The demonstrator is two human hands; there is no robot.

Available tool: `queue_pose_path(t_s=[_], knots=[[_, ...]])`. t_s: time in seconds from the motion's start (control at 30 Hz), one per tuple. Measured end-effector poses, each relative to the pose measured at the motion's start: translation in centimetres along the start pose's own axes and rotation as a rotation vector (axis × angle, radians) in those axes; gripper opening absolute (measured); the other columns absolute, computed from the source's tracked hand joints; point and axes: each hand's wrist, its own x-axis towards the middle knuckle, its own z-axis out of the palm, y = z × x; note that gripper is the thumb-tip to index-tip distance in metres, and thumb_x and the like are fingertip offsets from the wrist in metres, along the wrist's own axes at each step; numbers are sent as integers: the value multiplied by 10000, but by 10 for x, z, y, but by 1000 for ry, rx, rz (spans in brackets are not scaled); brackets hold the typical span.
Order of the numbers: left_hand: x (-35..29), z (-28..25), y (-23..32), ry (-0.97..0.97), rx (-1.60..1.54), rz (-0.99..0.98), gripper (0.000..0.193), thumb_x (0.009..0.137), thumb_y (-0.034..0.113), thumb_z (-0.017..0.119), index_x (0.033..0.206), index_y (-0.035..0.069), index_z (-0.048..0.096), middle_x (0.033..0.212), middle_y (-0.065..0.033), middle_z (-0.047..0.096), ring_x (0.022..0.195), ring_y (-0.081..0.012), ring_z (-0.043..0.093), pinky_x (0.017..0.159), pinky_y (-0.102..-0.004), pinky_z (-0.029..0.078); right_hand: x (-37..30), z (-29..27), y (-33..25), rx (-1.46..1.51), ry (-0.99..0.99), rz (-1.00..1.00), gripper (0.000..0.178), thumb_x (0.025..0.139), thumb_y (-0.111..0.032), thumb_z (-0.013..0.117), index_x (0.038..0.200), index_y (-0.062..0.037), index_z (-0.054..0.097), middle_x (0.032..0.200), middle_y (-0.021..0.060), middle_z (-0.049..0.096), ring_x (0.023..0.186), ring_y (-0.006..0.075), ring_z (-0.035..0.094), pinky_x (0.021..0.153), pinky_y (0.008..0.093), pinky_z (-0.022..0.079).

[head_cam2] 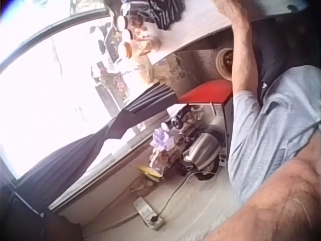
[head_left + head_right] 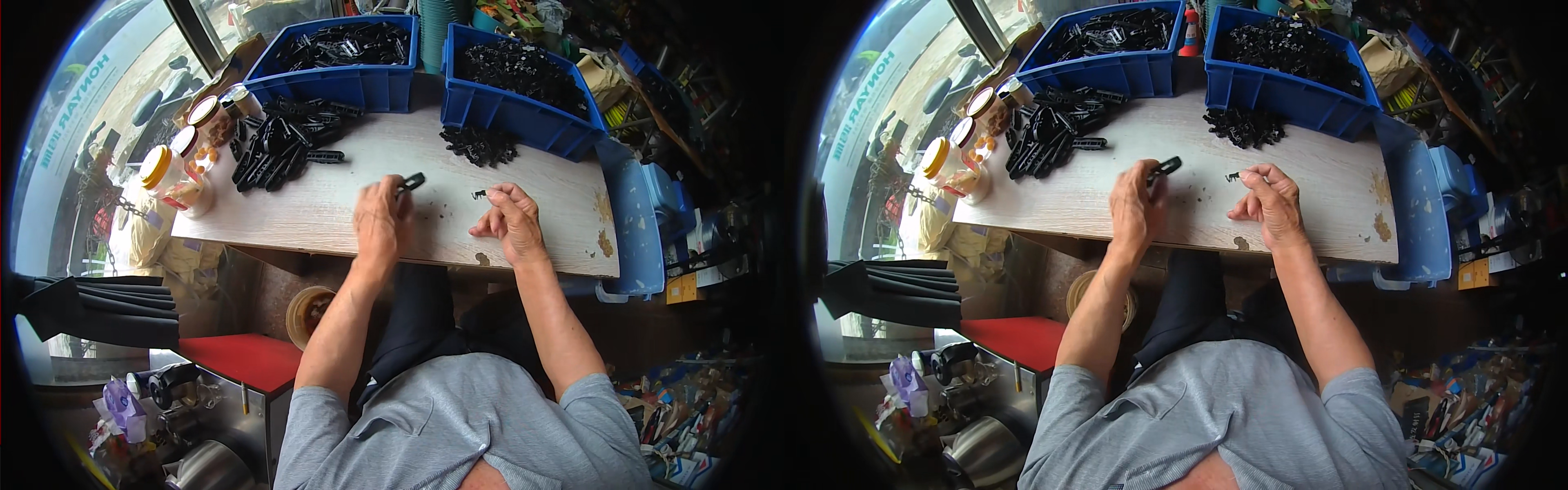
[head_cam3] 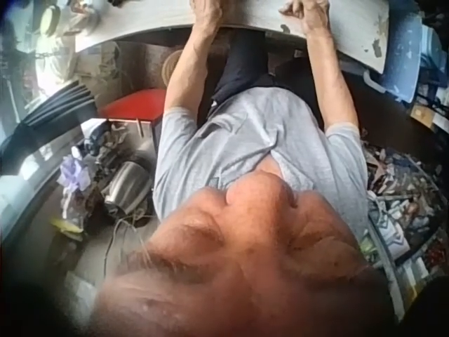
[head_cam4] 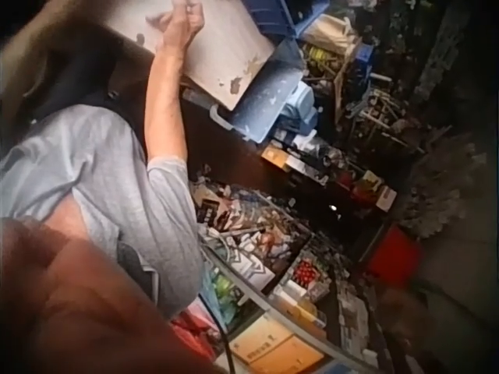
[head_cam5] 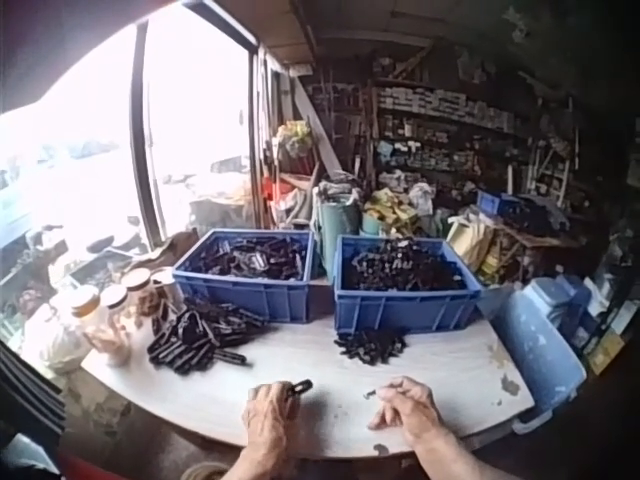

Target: Manual assembly of small black plastic components at a workbench.

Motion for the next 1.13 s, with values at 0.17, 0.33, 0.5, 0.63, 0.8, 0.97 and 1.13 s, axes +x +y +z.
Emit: queue_pose_path(t_s=[0.17,0.33,0.5,0.63,0.8,0.97,1.13], knots=[[-17,15,41,-165,-890,-400,171,890,51,698,1033,2,619,828,-22,633,718,-69,596,603,-233,470,0,5,5,8,-45,-8,130,894,-220,681,947,-107,645,528,0,511,543,143,601,610,394,603],[-21,30,49,-292,-1161,-487,202,879,28,717,1053,-17,626,871,-40,655,739,-70,615,639,-204,502,-2,12,8,80,-70,-43,106,856,-178,748,913,-107,693,617,-40,575,493,49,486,501,192,402],[-19,31,53,-344,-1112,-542,235,847,65,731,1031,-43,632,823,-44,662,748,-83,600,677,-228,507,2,7,11,32,-103,-26,105,855,-151,755,924,-92,702,728,-39,642,540,38,502,510,172,384],[-15,25,56,-354,-1103,-597,247,843,94,734,1016,-55,639,811,-49,664,703,-87,601,653,-231,506,1,8,9,15,-122,-5,110,858,-146,757,924,-80,698,742,-21,655,556,44,535,523,168,408],[-8,18,59,-364,-1092,-643,199,899,124,702,1002,-39,654,808,-52,672,673,-70,610,616,-206,505,0,15,5,170,-132,89,96,872,-110,741,941,-67,690,753,-1,665,561,58,560,542,186,456],[-7,20,58,-326,-1121,-763,199,908,157,681,933,-40,665,763,-43,654,610,-76,601,572,-209,496,4,7,10,90,-136,69,104,873,-115,742,947,-74,683,736,-10,647,530,45,531,524,191,455],[-8,16,59,-290,-1169,-776,208,895,158,701,938,-42,664,755,-44,653,597,-93,604,566,-208,495,4,4,9,1,-162,68,204,868,-195,753,1011,-75,673,759,-10,664,516,35,521,512,175,431]])
